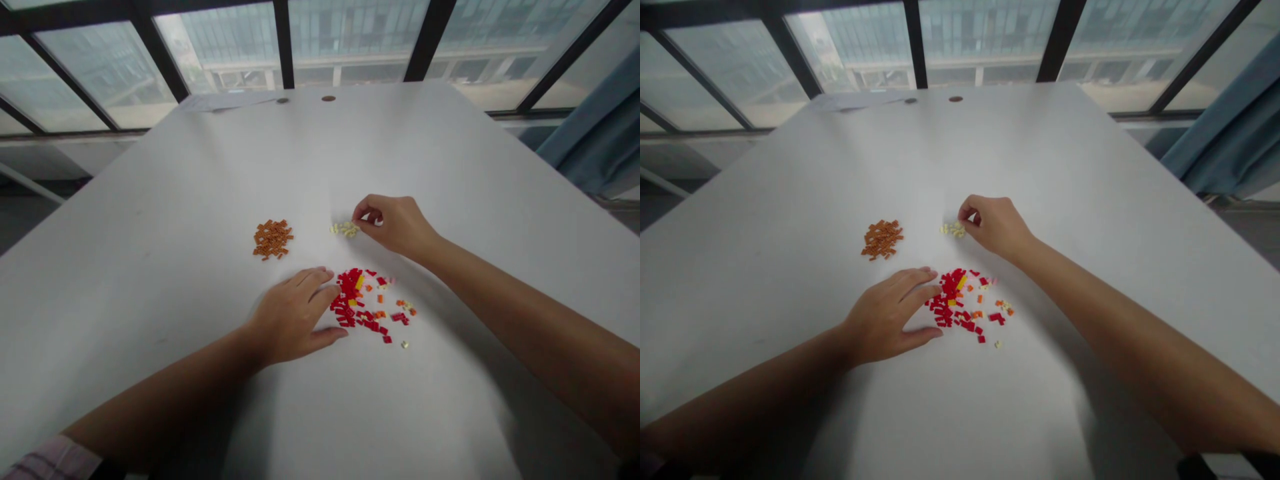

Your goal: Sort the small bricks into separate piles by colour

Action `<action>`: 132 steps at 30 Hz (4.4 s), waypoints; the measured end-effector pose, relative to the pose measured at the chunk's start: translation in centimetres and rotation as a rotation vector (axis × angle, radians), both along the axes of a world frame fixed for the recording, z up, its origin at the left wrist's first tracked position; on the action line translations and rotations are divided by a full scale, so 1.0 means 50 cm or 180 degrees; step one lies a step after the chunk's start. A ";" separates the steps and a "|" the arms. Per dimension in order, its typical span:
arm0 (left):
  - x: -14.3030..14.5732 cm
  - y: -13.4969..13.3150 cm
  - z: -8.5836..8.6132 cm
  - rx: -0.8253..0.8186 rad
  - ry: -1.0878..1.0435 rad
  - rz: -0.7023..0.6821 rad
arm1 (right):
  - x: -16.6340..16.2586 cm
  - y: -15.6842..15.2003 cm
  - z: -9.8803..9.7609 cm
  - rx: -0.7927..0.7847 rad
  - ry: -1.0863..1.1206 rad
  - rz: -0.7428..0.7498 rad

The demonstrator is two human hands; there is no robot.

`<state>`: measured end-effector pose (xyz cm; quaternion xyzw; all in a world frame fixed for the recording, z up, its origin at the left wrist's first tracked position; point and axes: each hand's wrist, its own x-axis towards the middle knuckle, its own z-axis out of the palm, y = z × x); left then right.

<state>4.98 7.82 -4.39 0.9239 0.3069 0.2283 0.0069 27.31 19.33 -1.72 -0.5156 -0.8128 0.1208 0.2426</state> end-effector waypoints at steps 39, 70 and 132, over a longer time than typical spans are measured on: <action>0.000 0.001 -0.009 0.0050 0.0027 0.0031 | 0.097 -0.141 0.012 -0.0789 -0.0296 0.1381; 0.001 0.002 -0.003 -0.0014 0.0042 -0.0004 | 0.068 -0.091 0.028 -0.0491 -0.0032 0.0509; -0.003 0.002 -0.005 -0.0057 0.0113 0.0004 | 0.022 -0.002 -0.001 0.0082 0.0036 0.0183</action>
